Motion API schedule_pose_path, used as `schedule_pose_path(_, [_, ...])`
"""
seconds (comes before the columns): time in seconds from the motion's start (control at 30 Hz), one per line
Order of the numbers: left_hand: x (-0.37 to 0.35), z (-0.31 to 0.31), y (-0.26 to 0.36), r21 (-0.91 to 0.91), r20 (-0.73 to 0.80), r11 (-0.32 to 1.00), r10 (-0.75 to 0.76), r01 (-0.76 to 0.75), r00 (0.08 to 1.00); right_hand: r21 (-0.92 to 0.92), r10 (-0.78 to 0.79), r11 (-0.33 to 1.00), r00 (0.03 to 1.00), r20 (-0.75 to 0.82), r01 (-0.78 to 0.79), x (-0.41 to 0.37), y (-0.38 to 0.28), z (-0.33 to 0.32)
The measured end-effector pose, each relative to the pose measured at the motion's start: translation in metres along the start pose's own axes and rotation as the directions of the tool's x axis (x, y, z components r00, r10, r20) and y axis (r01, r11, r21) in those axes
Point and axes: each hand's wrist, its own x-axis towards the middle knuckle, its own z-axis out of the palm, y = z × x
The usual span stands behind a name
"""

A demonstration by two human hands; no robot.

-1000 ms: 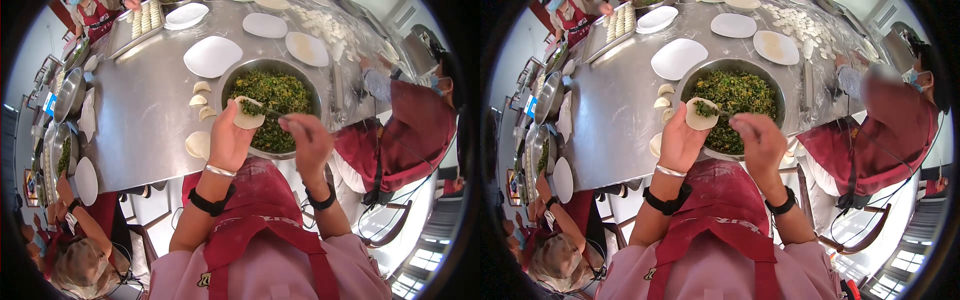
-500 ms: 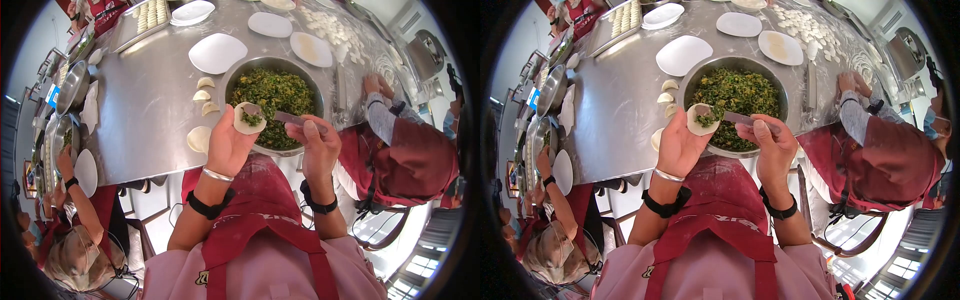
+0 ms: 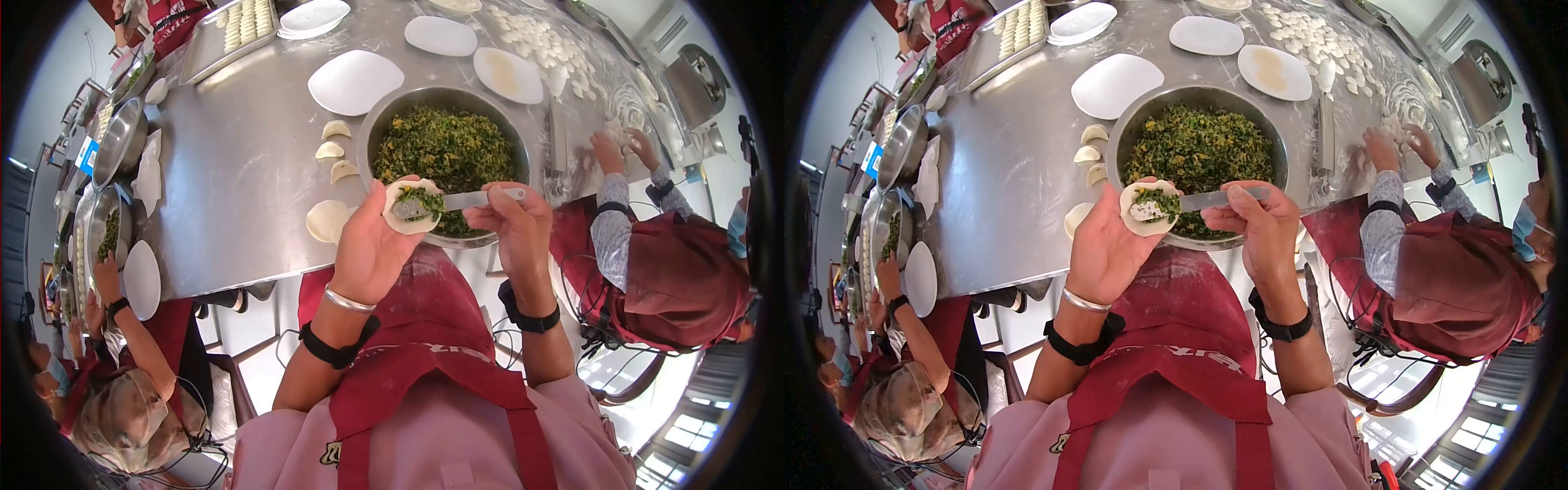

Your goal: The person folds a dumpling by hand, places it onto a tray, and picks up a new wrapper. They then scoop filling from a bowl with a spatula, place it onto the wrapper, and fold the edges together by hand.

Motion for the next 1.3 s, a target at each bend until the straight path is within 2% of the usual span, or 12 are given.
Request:
schedule_pose_path(0.13, [0.004,-0.014,-0.005,-0.006,0.018,1.0,0.007,-0.007,1.0,-0.031,0.036,0.999,0.999,-0.041,-0.037,-0.004,-0.004,0.001])
schedule_pose_path(0.33, [-0.002,-0.012,-0.007,0.017,-0.006,1.0,0.021,-0.021,1.0,0.065,0.082,0.995,0.993,-0.09,-0.076,-0.004,-0.013,0.005])
schedule_pose_path(0.53, [-0.005,-0.012,-0.003,0.025,-0.002,1.0,0.011,-0.011,1.0,0.044,0.102,0.994,0.995,-0.022,-0.101,-0.001,0.005,-0.002])
schedule_pose_path(0.73, [0.003,-0.014,-0.007,0.003,-0.044,0.999,0.048,-0.048,0.998,0.032,-0.029,0.999,0.998,-0.058,0.031,-0.004,-0.003,-0.006])
schedule_pose_path(0.9, [0.009,-0.017,-0.004,-0.001,-0.037,0.995,0.103,-0.103,0.994,-0.06,-0.086,0.995,0.992,-0.093,0.08,-0.013,-0.008,-0.019])
schedule_pose_path(1.03, [0.008,-0.014,-0.001,-0.011,-0.04,0.993,0.115,-0.116,0.993,-0.193,-0.201,0.968,0.954,-0.221,0.159,-0.014,-0.015,-0.031])
schedule_pose_path(1.13, [0.008,-0.011,-0.003,-0.015,-0.038,0.995,0.094,-0.095,0.995,-0.105,-0.23,0.972,0.946,-0.228,0.211,-0.014,-0.015,-0.034])
schedule_pose_path(1.23, [0.008,-0.008,-0.009,-0.027,-0.036,0.997,0.071,-0.072,0.997,0.028,-0.191,0.98,0.965,-0.179,0.199,-0.018,-0.01,-0.034])
schedule_pose_path(1.3, [0.008,-0.006,-0.011,-0.023,-0.022,0.998,0.055,-0.055,0.998,0.037,-0.181,0.981,0.968,-0.173,0.19,-0.023,-0.011,-0.028])
